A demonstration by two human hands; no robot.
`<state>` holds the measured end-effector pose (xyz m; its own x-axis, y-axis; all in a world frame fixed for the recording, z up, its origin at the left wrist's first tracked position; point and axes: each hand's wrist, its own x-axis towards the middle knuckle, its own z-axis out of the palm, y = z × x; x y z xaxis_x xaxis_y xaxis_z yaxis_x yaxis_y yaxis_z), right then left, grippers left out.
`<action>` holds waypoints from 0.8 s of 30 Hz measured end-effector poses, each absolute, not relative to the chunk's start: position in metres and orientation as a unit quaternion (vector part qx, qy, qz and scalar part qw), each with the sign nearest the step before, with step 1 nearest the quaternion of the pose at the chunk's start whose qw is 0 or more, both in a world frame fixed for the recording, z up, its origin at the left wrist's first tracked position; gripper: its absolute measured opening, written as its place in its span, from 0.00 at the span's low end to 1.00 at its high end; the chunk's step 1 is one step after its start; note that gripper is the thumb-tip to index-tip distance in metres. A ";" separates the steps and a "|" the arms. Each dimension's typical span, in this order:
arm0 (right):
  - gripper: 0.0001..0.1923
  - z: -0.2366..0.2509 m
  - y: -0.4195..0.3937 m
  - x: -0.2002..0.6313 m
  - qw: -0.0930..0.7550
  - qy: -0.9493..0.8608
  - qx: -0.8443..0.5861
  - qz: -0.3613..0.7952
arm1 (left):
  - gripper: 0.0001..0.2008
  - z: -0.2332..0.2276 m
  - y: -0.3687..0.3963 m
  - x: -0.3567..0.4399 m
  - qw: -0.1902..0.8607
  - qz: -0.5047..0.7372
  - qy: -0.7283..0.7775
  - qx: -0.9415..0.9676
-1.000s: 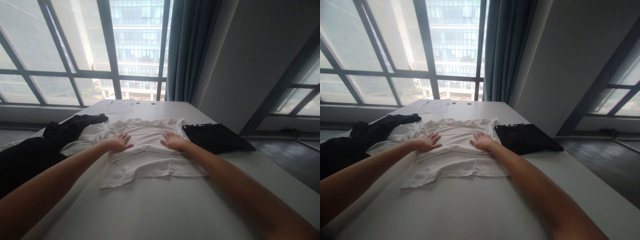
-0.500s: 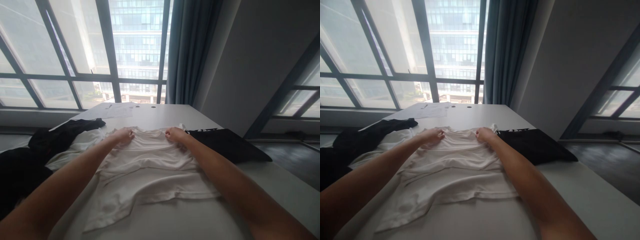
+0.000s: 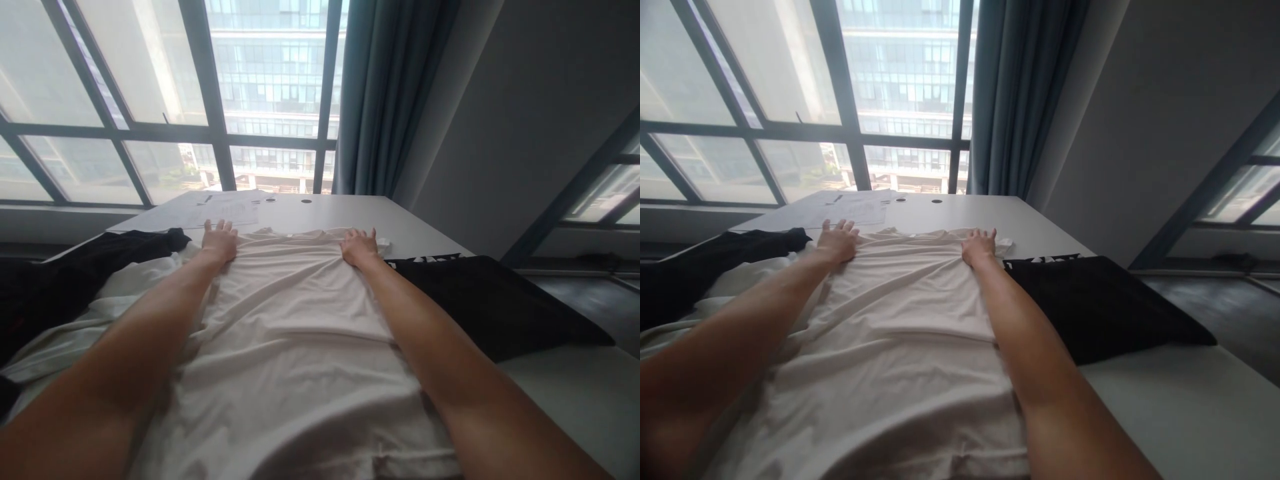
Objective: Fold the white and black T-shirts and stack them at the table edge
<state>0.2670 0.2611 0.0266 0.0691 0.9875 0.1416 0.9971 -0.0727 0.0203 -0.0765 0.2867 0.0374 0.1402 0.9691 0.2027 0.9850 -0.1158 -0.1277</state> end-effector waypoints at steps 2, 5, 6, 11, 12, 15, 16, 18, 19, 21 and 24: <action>0.25 0.033 0.244 0.255 0.029 -0.702 -0.705 -0.093 | 0.21 0.044 0.269 -0.062 0.107 -0.032 -0.635 -0.764; 0.30 0.039 0.212 0.243 -0.012 -0.728 -0.686 -0.016 | 0.31 0.049 0.237 -0.042 0.037 0.009 -0.624 -0.781; 0.34 0.039 0.202 0.241 -0.027 -0.730 -0.683 0.018 | 0.37 0.049 0.226 -0.038 0.002 0.033 -0.619 -0.785; 0.47 0.034 0.173 0.246 -0.062 -0.718 -0.687 0.098 | 0.51 0.040 0.204 -0.042 -0.084 0.097 -0.627 -0.768; 0.47 0.035 0.173 0.248 -0.063 -0.712 -0.692 0.106 | 0.51 0.037 0.206 -0.045 -0.079 0.090 -0.641 -0.758; 0.46 0.036 0.177 0.250 -0.062 -0.696 -0.704 0.127 | 0.51 0.031 0.221 -0.057 -0.070 0.068 -0.659 -0.746; 0.45 0.035 0.179 0.250 -0.058 -0.693 -0.706 0.131 | 0.51 0.029 0.227 -0.061 -0.070 0.061 -0.656 -0.749; 0.44 0.032 0.185 0.250 -0.044 -0.691 -0.710 0.132 | 0.48 0.025 0.237 -0.067 -0.068 0.041 -0.649 -0.757; 0.44 0.028 0.188 0.250 -0.033 -0.692 -0.710 0.126 | 0.46 0.023 0.241 -0.070 -0.064 0.026 -0.646 -0.760; 0.42 0.020 0.193 0.251 -0.004 -0.696 -0.711 0.101 | 0.41 0.018 0.246 -0.075 -0.052 -0.019 -0.643 -0.764; 0.40 0.009 0.195 0.252 0.031 -0.698 -0.712 0.064 | 0.34 0.011 0.252 -0.084 -0.038 -0.118 -0.658 -0.742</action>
<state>0.2520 0.1946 0.0093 0.0159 0.9987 -0.0479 0.9906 -0.0223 -0.1348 -0.0836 0.2523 0.0110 0.1055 0.9864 0.1257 0.9684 -0.1306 0.2123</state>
